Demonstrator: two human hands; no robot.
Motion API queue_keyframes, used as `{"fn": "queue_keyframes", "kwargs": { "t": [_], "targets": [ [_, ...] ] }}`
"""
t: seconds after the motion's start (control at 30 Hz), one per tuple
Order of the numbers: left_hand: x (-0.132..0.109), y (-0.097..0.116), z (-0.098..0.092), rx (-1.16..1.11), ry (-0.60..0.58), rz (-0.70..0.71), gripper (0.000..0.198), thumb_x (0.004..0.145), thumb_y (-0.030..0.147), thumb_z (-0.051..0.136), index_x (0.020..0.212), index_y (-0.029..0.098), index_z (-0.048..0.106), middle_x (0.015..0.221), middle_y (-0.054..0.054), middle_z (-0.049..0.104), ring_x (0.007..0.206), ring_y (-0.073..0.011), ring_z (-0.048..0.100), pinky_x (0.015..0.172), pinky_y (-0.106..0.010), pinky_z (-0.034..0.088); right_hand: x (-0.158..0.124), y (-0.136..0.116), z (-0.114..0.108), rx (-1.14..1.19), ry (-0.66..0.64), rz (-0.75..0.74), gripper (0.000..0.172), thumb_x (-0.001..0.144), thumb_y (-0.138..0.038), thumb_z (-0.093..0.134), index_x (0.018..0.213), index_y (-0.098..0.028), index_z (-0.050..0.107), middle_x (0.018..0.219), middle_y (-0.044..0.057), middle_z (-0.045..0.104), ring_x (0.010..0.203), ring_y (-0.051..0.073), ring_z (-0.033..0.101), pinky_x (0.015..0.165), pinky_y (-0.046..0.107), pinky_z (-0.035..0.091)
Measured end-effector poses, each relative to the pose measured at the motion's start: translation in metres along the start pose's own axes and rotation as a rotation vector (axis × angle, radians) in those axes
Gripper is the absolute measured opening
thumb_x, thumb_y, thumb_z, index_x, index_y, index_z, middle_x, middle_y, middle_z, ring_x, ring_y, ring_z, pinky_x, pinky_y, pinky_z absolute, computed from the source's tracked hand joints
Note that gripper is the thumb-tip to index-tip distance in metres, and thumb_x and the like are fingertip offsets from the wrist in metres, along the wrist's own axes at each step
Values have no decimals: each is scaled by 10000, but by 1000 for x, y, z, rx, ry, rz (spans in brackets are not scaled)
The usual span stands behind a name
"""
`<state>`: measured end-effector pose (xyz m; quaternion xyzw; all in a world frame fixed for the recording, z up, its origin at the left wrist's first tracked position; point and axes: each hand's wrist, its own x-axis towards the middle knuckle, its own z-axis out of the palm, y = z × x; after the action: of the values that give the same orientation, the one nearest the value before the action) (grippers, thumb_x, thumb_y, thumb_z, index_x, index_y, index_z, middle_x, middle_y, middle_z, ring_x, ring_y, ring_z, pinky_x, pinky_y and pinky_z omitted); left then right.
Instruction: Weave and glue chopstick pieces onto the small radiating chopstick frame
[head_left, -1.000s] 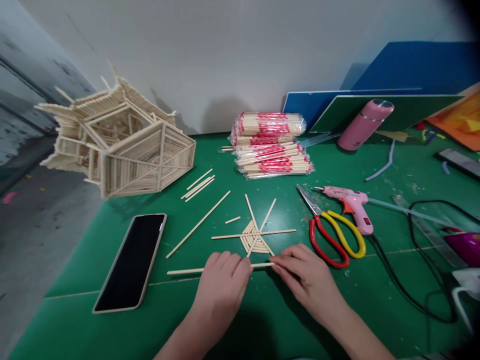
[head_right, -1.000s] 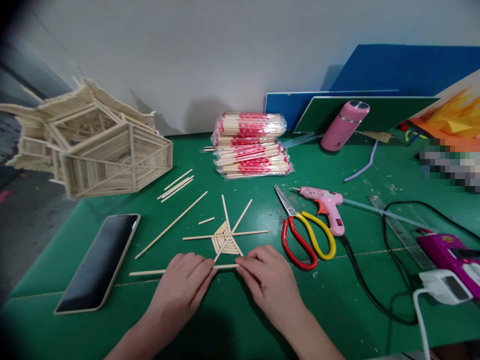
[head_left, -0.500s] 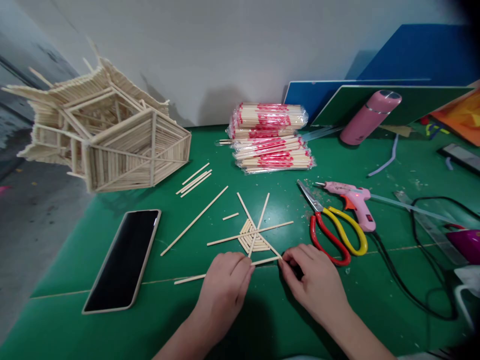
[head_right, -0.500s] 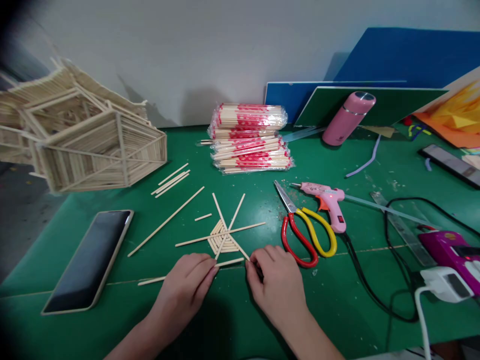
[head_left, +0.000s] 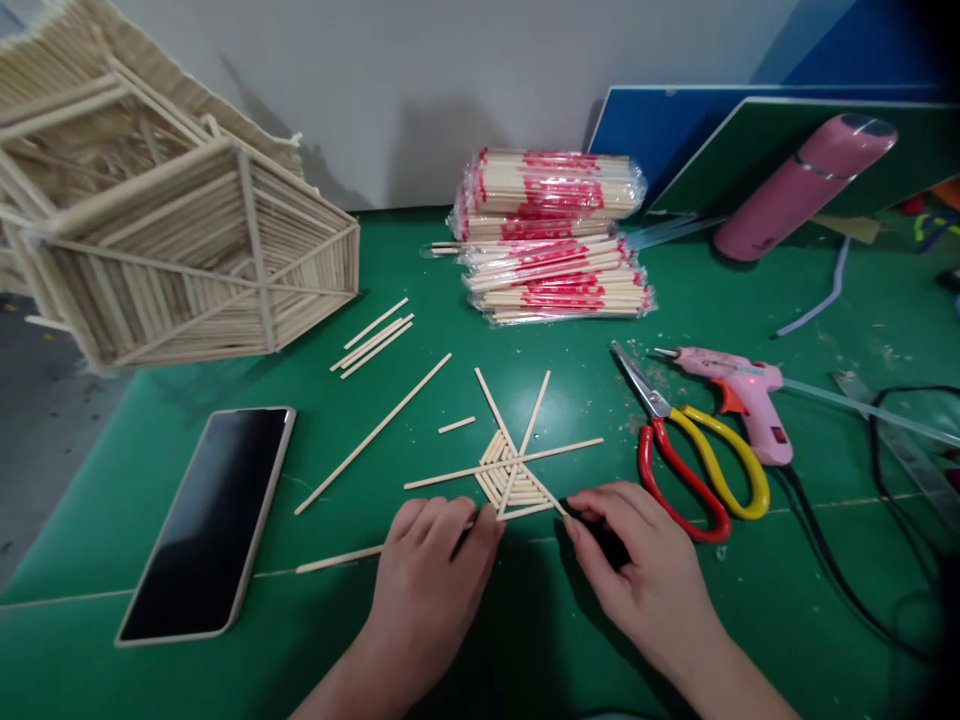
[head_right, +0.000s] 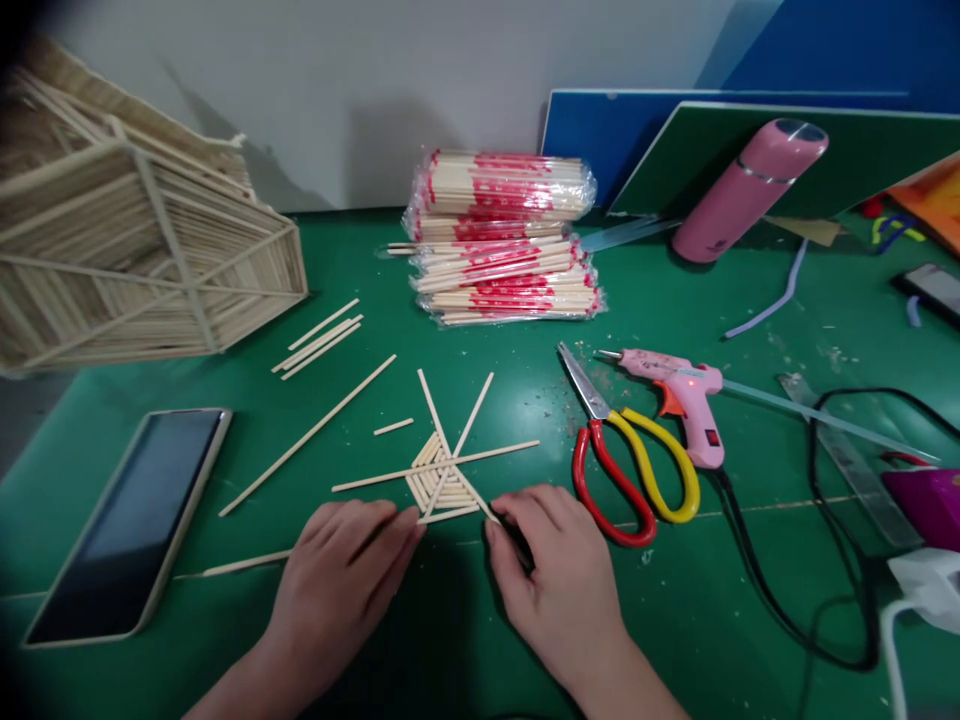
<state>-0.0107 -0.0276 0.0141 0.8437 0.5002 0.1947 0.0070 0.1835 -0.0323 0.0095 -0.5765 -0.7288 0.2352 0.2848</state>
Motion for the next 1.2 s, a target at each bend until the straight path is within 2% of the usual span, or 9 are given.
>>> {"fn": "queue_keyframes", "kwargs": {
  "t": [0.2, 0.53, 0.7, 1.2],
  "targets": [
    [2, -1, 0, -34, 42, -1, 147, 812, 168, 483, 782, 148, 625, 684, -30, 601, 624, -149, 521, 604, -293, 369, 7, 0, 3, -21, -42, -17, 122, 781, -208, 507, 864, -203, 596, 786, 27, 594, 717, 147, 542, 632, 274, 412],
    [8, -2, -1, -12, 6, -26, 207, 829, 174, 445, 735, 178, 629, 655, -7, 602, 607, -136, 524, 618, -293, 361, 10, 0, 4, -75, -65, -13, 130, 789, -233, 499, 853, -207, 609, 781, 37, 606, 696, 154, 534, 626, 280, 395],
    [7, -2, 2, -23, 5, -32, 175, 823, 189, 468, 751, 179, 628, 673, -10, 606, 630, -141, 527, 624, -292, 363, 10, -2, 4, -73, -81, 8, 111, 784, -222, 510, 839, -207, 606, 779, 34, 602, 697, 156, 524, 623, 282, 385],
    [5, 0, 4, -62, 22, -60, 139, 799, 169, 494, 693, 158, 583, 695, -30, 606, 624, -142, 523, 609, -287, 388, 10, -1, 5, -64, -66, 16, 123, 781, -217, 496, 831, -205, 608, 772, 36, 603, 692, 156, 534, 610, 279, 394]
  ]
}}
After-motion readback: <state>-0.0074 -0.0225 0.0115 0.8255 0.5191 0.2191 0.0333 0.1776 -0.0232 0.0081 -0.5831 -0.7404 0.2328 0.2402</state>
